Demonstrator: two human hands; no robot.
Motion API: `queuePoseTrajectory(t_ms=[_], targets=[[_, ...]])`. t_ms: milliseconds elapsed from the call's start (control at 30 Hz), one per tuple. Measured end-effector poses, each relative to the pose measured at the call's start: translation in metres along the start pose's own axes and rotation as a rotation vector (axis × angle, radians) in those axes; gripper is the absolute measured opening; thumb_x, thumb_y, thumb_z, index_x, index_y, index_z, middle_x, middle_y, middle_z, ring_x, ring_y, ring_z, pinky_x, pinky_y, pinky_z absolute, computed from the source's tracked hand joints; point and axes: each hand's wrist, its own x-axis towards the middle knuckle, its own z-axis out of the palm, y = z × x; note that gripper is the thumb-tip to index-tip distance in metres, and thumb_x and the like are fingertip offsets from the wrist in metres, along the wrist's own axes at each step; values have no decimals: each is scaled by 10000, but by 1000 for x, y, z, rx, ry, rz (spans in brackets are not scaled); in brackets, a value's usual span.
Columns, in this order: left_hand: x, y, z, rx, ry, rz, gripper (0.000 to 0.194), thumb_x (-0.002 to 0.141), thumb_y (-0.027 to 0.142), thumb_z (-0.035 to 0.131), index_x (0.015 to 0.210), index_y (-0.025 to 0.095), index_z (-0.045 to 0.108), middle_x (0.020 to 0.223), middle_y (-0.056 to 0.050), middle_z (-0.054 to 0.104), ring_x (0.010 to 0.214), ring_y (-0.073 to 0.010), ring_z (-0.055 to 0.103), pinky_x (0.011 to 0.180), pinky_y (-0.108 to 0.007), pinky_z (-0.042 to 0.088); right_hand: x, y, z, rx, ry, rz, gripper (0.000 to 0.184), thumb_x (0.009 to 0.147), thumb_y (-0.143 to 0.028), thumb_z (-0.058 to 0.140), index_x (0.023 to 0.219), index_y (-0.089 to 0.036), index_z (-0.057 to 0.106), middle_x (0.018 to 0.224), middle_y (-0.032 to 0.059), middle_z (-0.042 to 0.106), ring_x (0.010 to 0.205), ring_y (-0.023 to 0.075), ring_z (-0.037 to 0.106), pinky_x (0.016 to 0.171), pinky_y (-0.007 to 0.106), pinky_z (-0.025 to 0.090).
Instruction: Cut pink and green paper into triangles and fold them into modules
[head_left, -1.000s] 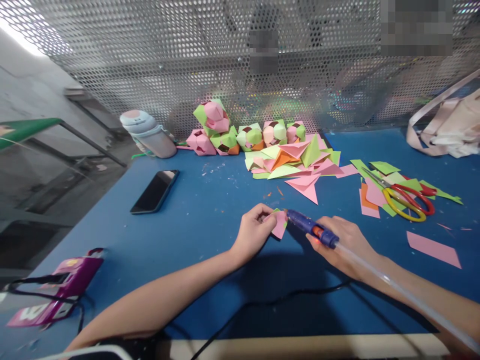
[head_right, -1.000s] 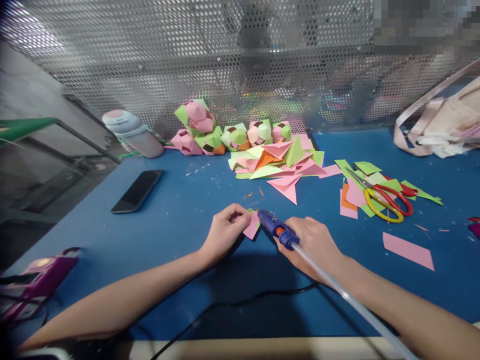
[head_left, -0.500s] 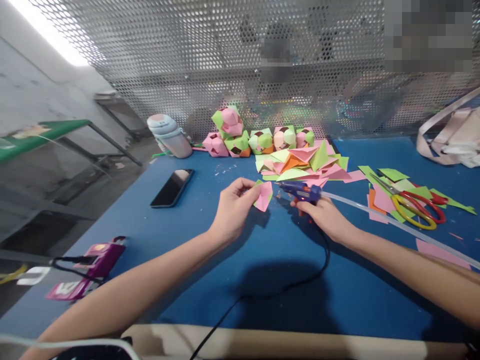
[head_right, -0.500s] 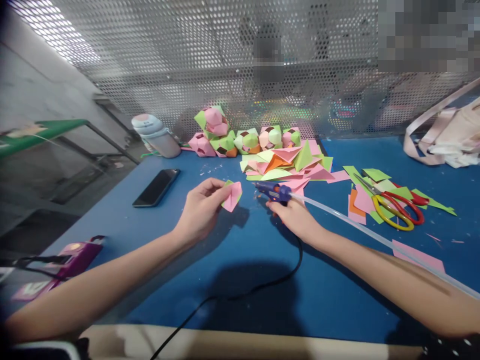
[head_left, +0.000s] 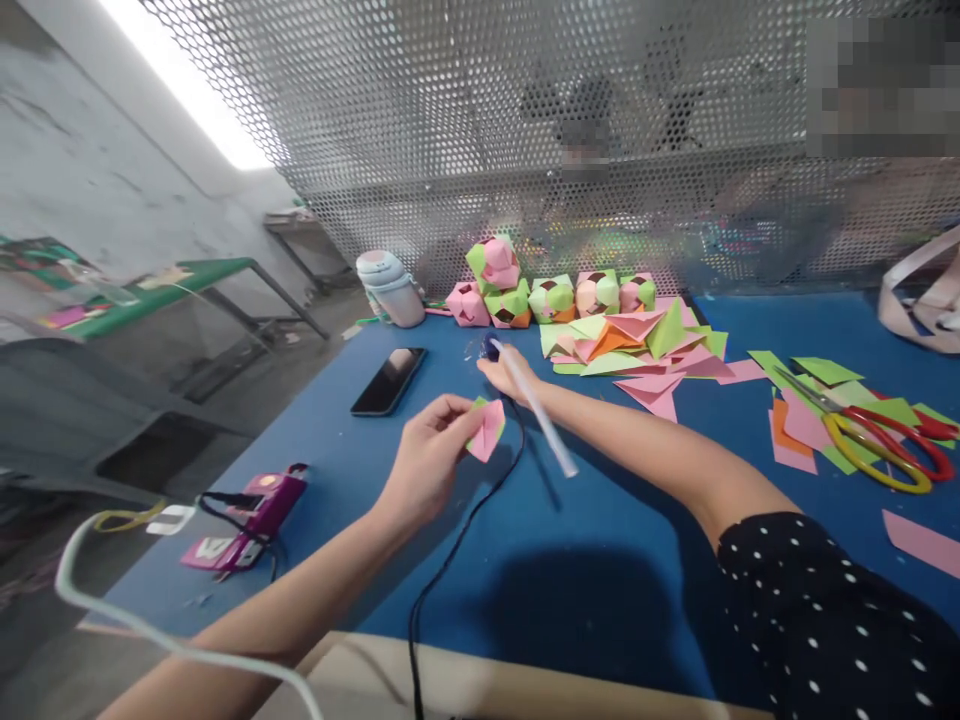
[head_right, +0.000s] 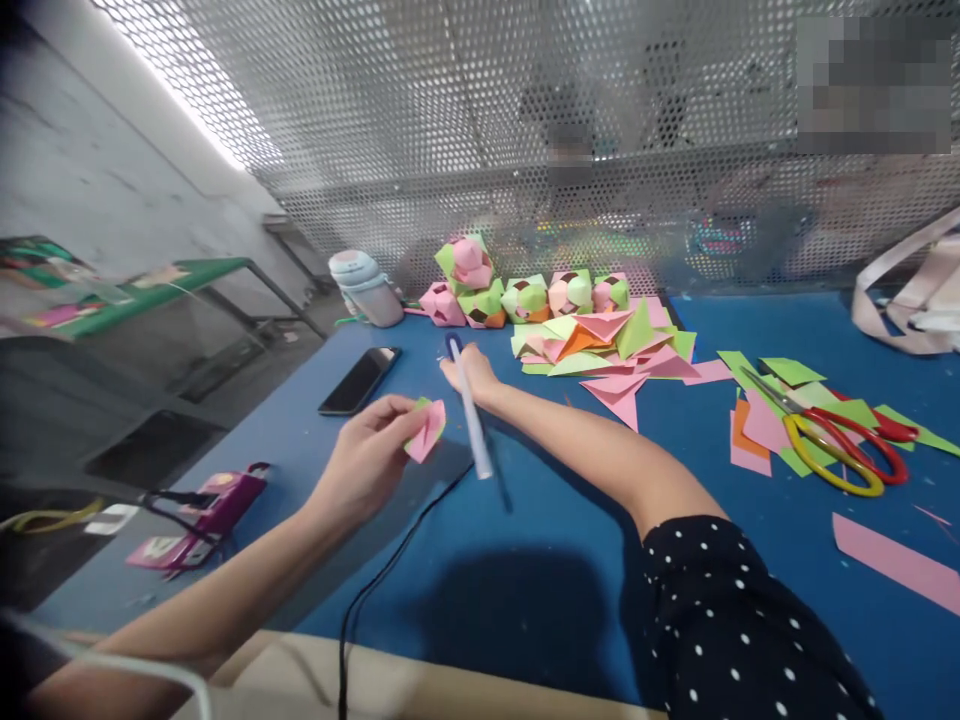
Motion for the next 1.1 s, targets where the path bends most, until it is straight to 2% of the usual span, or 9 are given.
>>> queuePoseTrajectory(t_ms=[133, 200, 300, 433, 633, 767, 900, 1000, 1100], targets=[[-25, -7, -5, 182, -335, -191, 140, 759, 263, 689, 739, 149, 611, 671, 4, 614, 607, -109, 523, 585, -219, 394, 0, 8, 19, -45, -43, 69, 328, 930, -340, 585, 1211, -171, 560, 1206, 85, 586, 1011, 222, 611, 841, 421, 533], [-32, -9, -8, 279, -497, -221, 141, 750, 261, 679, 724, 149, 598, 680, -2, 615, 619, -120, 521, 594, -228, 396, -3, 9, 25, -70, -47, 86, 326, 932, -341, 582, 1210, -172, 560, 1208, 86, 585, 1010, 221, 611, 842, 421, 533], [-36, -15, -12, 434, -592, -210, 137, 769, 276, 636, 726, 154, 590, 681, -1, 600, 619, -126, 509, 583, -230, 386, -4, 8, 27, -117, -57, 89, 329, 933, -343, 581, 1213, -171, 559, 1210, 88, 583, 1012, 221, 610, 843, 423, 532], [-38, -20, -18, 549, -585, -188, 139, 803, 281, 572, 727, 164, 578, 667, 6, 579, 628, -135, 514, 596, -233, 400, -2, 5, 20, -201, -91, 53, 335, 931, -347, 582, 1213, -168, 559, 1211, 90, 583, 1017, 223, 609, 848, 428, 529], [-44, -13, -35, 691, -595, -129, 161, 821, 278, 536, 738, 173, 625, 711, -8, 624, 665, -156, 536, 617, -239, 406, -6, 14, 6, -298, -154, 19, 346, 930, -352, 582, 1224, -171, 554, 1242, 94, 568, 1052, 235, 594, 878, 453, 514], [-39, -14, -60, 748, -514, -167, 197, 812, 342, 565, 722, 174, 615, 672, -1, 603, 644, -159, 525, 602, -237, 400, -4, 16, 3, -243, -284, 50, 341, 929, -351, 584, 1215, -167, 558, 1219, 91, 580, 1029, 228, 604, 860, 440, 523], [-26, -16, -95, 781, -420, -190, 231, 785, 396, 599, 718, 175, 610, 654, 5, 579, 623, -154, 497, 575, -229, 381, -2, 12, 11, -110, -429, 102, 324, 933, -350, 580, 1197, -162, 566, 1178, 84, 598, 978, 211, 621, 819, 411, 541], [-18, -16, -118, 818, -357, -193, 253, 763, 423, 630, 713, 176, 613, 650, 2, 580, 627, -160, 496, 582, -231, 378, -5, 8, 21, -27, -464, 145, 319, 935, -350, 578, 1189, -156, 567, 1149, 81, 608, 942, 200, 629, 791, 393, 550], [-17, -14, -126, 838, -311, -194, 257, 750, 432, 648, 711, 179, 629, 653, -7, 605, 644, -175, 518, 601, -237, 388, -7, 5, 27, 24, -459, 180, 313, 938, -352, 574, 1180, -153, 568, 1117, 75, 617, 903, 187, 636, 759, 371, 557]])
